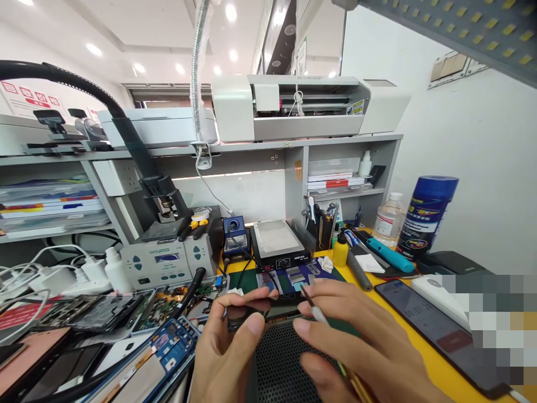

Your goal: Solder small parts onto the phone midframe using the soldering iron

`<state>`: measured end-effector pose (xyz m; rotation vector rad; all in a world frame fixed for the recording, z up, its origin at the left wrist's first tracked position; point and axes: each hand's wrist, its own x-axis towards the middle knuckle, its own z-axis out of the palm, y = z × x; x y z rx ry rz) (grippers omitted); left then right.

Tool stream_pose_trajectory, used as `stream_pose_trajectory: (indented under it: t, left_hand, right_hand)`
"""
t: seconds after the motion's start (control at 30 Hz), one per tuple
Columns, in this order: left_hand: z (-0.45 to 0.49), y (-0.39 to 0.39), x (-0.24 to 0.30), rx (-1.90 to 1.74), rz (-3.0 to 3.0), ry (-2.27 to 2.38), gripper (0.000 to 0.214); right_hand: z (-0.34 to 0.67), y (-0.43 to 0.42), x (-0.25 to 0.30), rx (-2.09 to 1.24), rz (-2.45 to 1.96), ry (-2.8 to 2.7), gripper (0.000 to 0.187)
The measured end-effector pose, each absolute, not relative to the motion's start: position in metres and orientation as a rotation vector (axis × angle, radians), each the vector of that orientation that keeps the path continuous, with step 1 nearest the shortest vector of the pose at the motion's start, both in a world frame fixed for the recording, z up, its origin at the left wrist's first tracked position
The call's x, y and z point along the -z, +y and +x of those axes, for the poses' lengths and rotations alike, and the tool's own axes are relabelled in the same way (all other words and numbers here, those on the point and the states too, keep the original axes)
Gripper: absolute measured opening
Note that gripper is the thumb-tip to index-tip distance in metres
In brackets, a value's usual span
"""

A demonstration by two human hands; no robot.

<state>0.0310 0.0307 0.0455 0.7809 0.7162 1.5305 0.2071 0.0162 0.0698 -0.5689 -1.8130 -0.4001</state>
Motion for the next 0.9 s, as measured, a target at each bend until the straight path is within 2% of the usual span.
stream_pose_trajectory:
  t: [0.07, 0.13, 0.2, 0.27, 0.53, 0.9]
  left_hand:
    - [0.030, 0.033, -0.044, -1.522, 0.776, 0.716, 0.044]
    - [0.030, 0.034, -0.043, -1.530, 0.779, 0.726, 0.044]
    - [0.031, 0.034, -0.043, -1.530, 0.770, 0.736, 0.044]
    - [0.031, 0.033, -0.043, -1.505, 0.745, 0.741, 0.045]
    - [0.033, 0.030, -0.045, -1.428, 0.716, 0.736, 0.044]
    - [0.036, 0.027, -0.047, -1.449, 0.711, 0.772, 0.045]
  right_hand:
    - [0.209, 0.012, -0.074, 0.206, -0.555, -1.727, 0.026]
    - [0.211, 0.009, -0.079, -0.184, -0.639, -1.642, 0.027]
    - [0.214, 0.008, -0.085, -0.648, -0.777, -1.568, 0.015]
    - [0.217, 0.009, -0.091, -0.896, -0.854, -1.534, 0.002]
    - [0.219, 0.012, -0.097, -0.684, -0.915, -1.759, 0.013]
    - [0.214, 0.013, -0.095, -0.650, -1.017, -1.752, 0.015]
